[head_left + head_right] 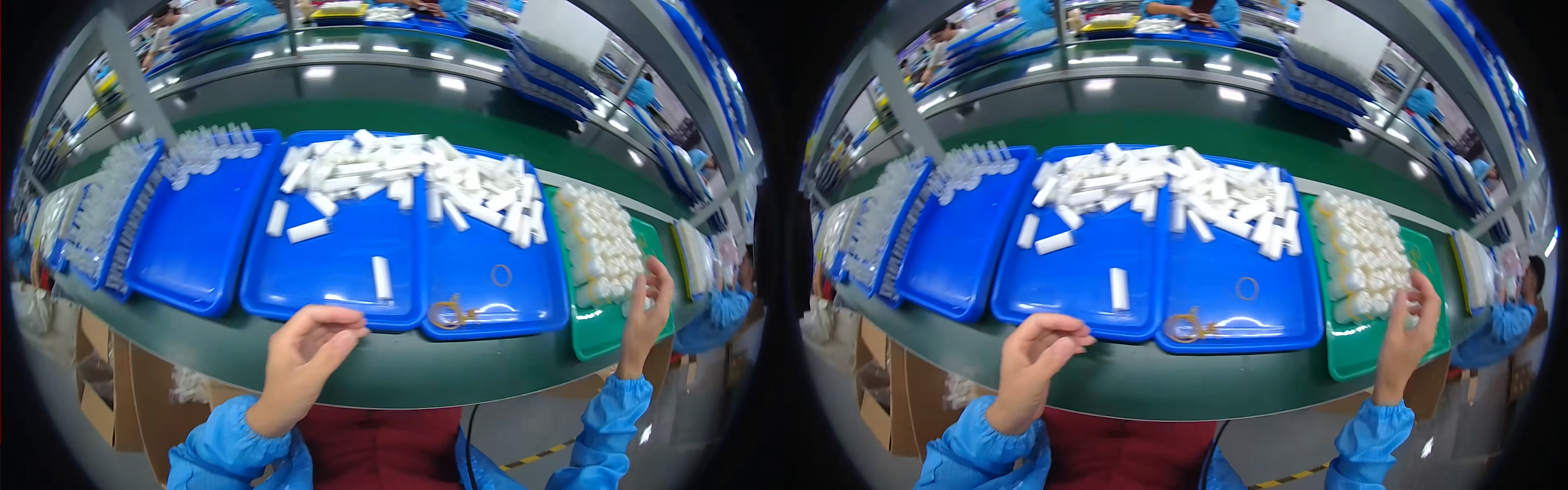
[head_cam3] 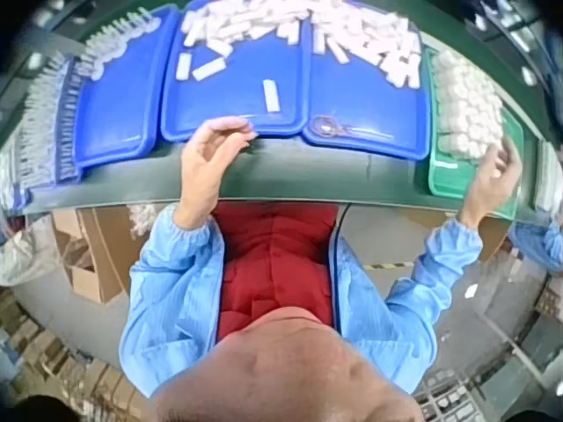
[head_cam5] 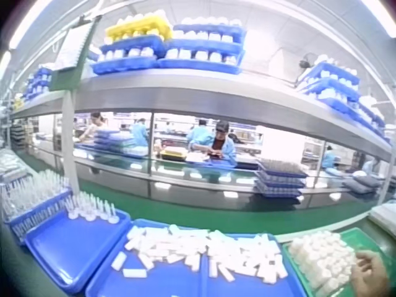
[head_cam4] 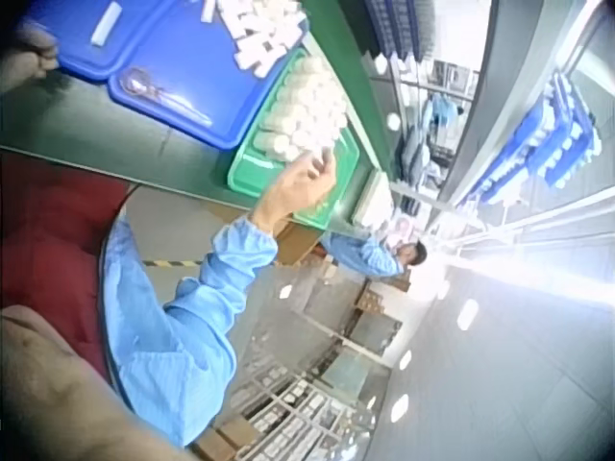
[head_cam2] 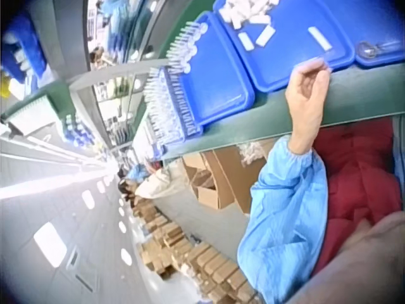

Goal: Assembling plastic components for medical or scientific devices on a factory line.

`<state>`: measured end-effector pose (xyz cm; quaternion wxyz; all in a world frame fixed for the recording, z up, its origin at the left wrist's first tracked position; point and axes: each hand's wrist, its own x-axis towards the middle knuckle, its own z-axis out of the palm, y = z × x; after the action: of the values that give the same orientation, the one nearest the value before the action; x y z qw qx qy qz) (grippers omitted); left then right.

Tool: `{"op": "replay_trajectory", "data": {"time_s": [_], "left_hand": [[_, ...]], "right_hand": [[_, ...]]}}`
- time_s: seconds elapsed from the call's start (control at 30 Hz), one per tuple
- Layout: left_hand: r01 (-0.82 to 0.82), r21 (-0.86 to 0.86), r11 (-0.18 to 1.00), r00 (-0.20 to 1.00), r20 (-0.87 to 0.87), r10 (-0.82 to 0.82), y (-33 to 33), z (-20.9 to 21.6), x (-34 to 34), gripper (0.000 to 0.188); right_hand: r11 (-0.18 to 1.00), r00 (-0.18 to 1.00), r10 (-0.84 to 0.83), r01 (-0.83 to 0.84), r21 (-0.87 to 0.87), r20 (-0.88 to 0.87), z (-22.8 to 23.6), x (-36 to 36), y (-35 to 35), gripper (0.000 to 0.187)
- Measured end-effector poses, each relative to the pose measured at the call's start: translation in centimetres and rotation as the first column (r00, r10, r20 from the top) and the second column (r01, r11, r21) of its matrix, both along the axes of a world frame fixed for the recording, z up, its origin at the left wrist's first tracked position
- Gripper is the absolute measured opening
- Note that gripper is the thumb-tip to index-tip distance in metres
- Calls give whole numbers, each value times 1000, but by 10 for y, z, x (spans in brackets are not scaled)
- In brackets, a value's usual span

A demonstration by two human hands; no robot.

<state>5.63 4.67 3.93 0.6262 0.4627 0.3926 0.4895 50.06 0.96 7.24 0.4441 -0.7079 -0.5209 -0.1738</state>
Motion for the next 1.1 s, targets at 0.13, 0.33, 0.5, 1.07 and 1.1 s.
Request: {"op": "replay_trajectory", "data": {"time_s": [0.13, 0.33, 0.5, 1.07, 1.1], "left_hand": [[113, 55, 992, 990, -92, -108, 3, -3, -11, 24], [228, 614, 756, 773, -587, 243, 29, 30, -58, 17], [347, 748, 566, 388, -664, 639, 124, 34, -145, 11], [334, 669, 664, 154, -734, 662, 191, 27, -175, 18], [300, 718, 628, 330, -696, 637, 165, 33, -155, 16]], "right_hand": [[759, 768, 638, -616, -211, 54, 10, -147, 86, 26], [545, 429, 829, -474, -692, 359, -12, -247, 130, 12], [514, 219, 857, -417, -749, 466, -8, -261, 124, 9], [351, 118, 353, -936, 14, -928, -3, -260, 106, 60], [395, 98, 306, -918, 33, -947, -1, -259, 101, 59]]}}
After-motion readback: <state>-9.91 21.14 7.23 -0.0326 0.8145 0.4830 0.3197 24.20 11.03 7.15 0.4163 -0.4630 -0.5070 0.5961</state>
